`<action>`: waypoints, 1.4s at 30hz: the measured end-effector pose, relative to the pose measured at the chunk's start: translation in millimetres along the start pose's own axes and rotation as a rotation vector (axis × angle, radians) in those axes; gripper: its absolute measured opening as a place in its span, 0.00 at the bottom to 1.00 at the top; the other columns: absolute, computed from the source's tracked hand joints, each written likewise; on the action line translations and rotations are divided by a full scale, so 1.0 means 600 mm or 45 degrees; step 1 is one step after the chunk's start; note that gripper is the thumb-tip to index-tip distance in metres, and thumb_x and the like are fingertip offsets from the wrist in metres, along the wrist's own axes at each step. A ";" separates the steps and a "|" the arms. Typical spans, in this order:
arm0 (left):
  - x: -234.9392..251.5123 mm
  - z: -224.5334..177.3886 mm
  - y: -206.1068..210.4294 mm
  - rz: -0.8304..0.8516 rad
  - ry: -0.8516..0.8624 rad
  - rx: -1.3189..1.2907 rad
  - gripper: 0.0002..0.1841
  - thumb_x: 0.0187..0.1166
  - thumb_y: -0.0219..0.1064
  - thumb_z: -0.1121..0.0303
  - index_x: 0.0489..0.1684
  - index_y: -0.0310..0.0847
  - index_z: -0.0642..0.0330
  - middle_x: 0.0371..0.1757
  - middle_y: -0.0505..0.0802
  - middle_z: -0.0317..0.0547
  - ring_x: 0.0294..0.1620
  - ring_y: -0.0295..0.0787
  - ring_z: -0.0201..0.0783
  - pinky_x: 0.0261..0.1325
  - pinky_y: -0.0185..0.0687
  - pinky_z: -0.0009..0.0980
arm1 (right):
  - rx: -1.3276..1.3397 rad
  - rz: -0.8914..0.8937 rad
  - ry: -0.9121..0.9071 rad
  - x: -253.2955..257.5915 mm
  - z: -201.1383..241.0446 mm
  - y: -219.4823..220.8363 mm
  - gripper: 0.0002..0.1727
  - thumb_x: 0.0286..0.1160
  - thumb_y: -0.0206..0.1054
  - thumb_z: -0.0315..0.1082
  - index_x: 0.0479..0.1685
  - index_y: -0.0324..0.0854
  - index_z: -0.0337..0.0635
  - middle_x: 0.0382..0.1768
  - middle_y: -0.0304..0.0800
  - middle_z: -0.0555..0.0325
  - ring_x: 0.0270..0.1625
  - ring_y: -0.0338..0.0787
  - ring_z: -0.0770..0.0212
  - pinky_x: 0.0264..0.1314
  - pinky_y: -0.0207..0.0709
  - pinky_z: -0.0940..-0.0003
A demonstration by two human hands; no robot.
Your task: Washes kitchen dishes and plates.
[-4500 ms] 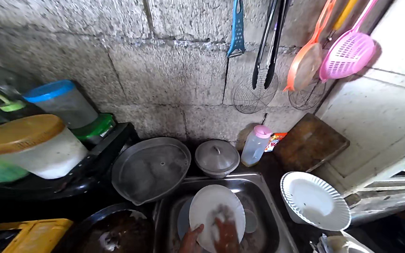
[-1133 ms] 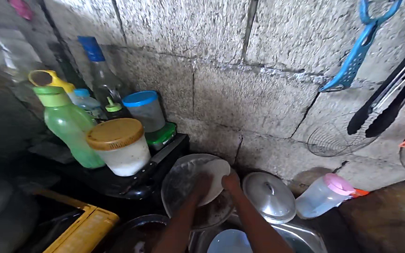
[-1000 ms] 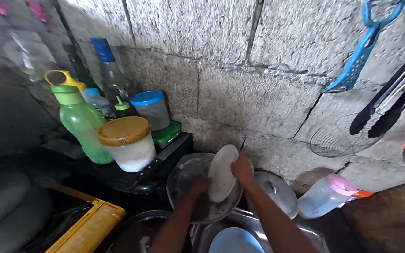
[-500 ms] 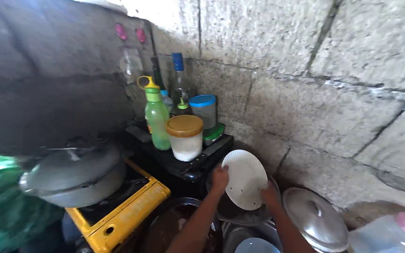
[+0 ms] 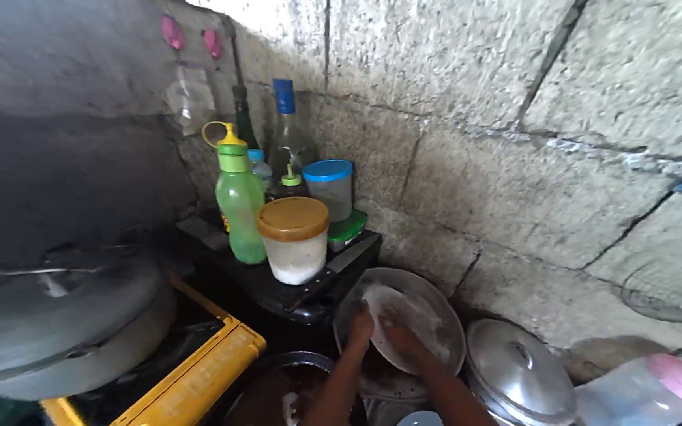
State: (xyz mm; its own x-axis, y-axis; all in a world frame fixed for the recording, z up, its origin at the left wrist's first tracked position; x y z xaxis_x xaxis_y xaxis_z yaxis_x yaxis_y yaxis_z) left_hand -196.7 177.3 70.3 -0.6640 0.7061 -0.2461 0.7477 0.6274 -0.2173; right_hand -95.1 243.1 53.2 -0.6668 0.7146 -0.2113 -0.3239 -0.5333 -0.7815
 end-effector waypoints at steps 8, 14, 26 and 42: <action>-0.002 -0.007 0.010 -0.040 -0.021 -0.068 0.28 0.97 0.42 0.57 0.77 0.72 0.76 0.76 0.79 0.73 0.80 0.73 0.61 0.82 0.64 0.56 | 0.018 -0.101 -0.075 0.032 -0.013 0.002 0.30 0.94 0.45 0.40 0.94 0.55 0.45 0.93 0.52 0.40 0.96 0.51 0.42 0.97 0.42 0.46; 0.002 -0.006 0.010 -0.084 -0.014 -0.018 0.28 0.97 0.44 0.58 0.77 0.71 0.76 0.77 0.78 0.74 0.81 0.72 0.62 0.82 0.63 0.55 | -0.004 -0.084 0.026 0.042 -0.017 0.004 0.30 0.93 0.47 0.40 0.92 0.58 0.40 0.92 0.56 0.41 0.95 0.54 0.44 0.95 0.46 0.47; 0.000 -0.001 0.015 -0.151 0.066 -0.034 0.25 0.96 0.48 0.61 0.79 0.69 0.75 0.76 0.79 0.73 0.80 0.74 0.61 0.82 0.64 0.55 | -0.445 -0.008 0.299 0.027 -0.044 -0.018 0.28 0.92 0.47 0.31 0.89 0.60 0.31 0.89 0.58 0.32 0.91 0.56 0.31 0.91 0.45 0.34; 0.000 -0.012 0.011 -0.101 -0.048 0.018 0.32 0.95 0.46 0.51 0.79 0.70 0.75 0.75 0.79 0.74 0.79 0.74 0.64 0.80 0.64 0.59 | 0.052 -0.176 0.146 0.034 0.015 0.020 0.30 0.94 0.47 0.45 0.86 0.66 0.34 0.85 0.67 0.35 0.89 0.65 0.38 0.90 0.56 0.40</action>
State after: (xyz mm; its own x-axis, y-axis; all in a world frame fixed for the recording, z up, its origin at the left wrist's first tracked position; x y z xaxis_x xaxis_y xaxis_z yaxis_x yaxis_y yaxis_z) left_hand -191.8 183.8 75.7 -0.7211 0.6410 -0.2629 0.6926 0.6764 -0.2505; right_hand -118.6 247.5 44.8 -0.5336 0.8283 -0.1707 -0.4359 -0.4423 -0.7838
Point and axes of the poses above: each hand's wrist, its own x-axis towards the middle knuckle, its own y-axis out of the palm, z = x × y, the point moved 1 cm from there along x, towards the middle knuckle
